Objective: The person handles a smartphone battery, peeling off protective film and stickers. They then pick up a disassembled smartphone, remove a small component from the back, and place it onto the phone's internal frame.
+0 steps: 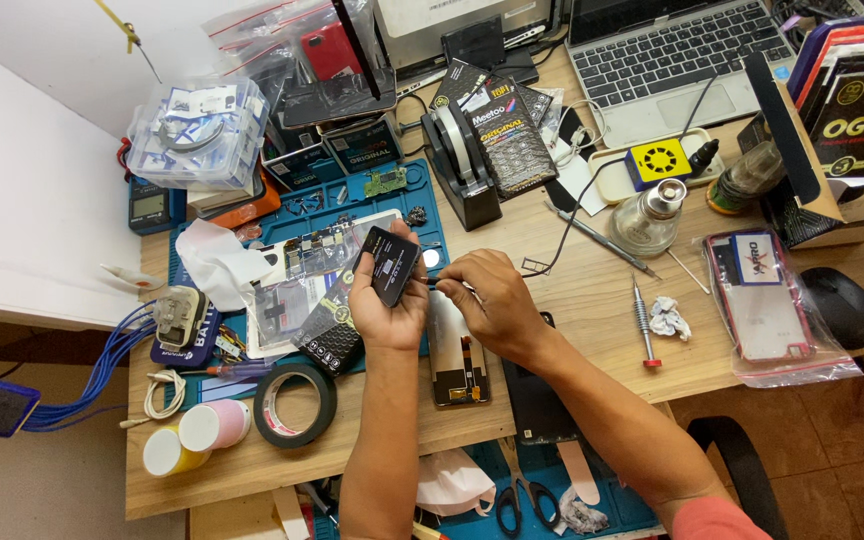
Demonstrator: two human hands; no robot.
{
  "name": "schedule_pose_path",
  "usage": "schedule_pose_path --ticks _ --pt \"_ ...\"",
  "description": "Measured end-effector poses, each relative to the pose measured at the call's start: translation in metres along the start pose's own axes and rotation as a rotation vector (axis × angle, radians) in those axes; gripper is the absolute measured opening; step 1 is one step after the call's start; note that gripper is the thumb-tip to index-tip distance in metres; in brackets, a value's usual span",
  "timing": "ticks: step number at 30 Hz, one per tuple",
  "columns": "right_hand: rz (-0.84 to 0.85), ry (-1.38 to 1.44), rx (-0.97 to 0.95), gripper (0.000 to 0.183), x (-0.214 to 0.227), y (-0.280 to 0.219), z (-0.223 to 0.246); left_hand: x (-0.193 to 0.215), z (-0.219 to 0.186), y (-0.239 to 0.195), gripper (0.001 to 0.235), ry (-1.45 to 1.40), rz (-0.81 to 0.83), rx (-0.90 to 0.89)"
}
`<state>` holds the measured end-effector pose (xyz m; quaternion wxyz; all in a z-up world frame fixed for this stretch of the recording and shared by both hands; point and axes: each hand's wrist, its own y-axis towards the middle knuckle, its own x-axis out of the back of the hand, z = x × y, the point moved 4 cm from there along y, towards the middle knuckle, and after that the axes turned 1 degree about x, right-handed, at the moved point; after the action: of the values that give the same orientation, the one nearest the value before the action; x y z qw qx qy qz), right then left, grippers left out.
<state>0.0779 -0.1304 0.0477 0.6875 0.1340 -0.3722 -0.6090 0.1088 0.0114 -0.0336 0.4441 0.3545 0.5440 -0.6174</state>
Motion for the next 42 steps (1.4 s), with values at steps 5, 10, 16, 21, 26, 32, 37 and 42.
schedule_pose_path --ticks 5,10,16,21,26,32,37,42 --pt "-0.003 -0.009 0.015 0.007 0.000 0.000 0.002 0.003 -0.001 0.002 0.042 0.033 0.003 -0.012" --pt "-0.078 -0.047 0.065 0.003 0.003 0.001 0.007 0.003 0.001 0.001 0.044 0.066 0.003 -0.030" --pt "-0.138 -0.118 0.088 0.008 0.005 -0.003 0.006 0.000 -0.001 -0.002 0.048 0.114 0.045 -0.121" --pt "-0.111 -0.145 0.089 0.007 0.005 -0.001 0.006 0.000 -0.001 -0.004 0.050 0.223 0.090 -0.215" --pt "-0.086 -0.170 0.082 0.007 0.006 -0.001 0.007 -0.005 0.002 -0.007 0.050 0.302 0.120 -0.285" --pt "-0.025 -0.204 0.082 0.010 0.007 -0.002 0.002 -0.026 0.010 -0.024 0.050 0.535 0.207 -0.439" --pt "-0.014 -0.204 0.077 0.010 0.010 -0.004 -0.002 -0.026 0.016 -0.027 0.048 0.633 0.242 -0.507" --pt "-0.031 -0.130 0.064 0.008 0.011 -0.006 -0.005 -0.023 0.019 -0.022 0.047 0.605 0.275 -0.515"
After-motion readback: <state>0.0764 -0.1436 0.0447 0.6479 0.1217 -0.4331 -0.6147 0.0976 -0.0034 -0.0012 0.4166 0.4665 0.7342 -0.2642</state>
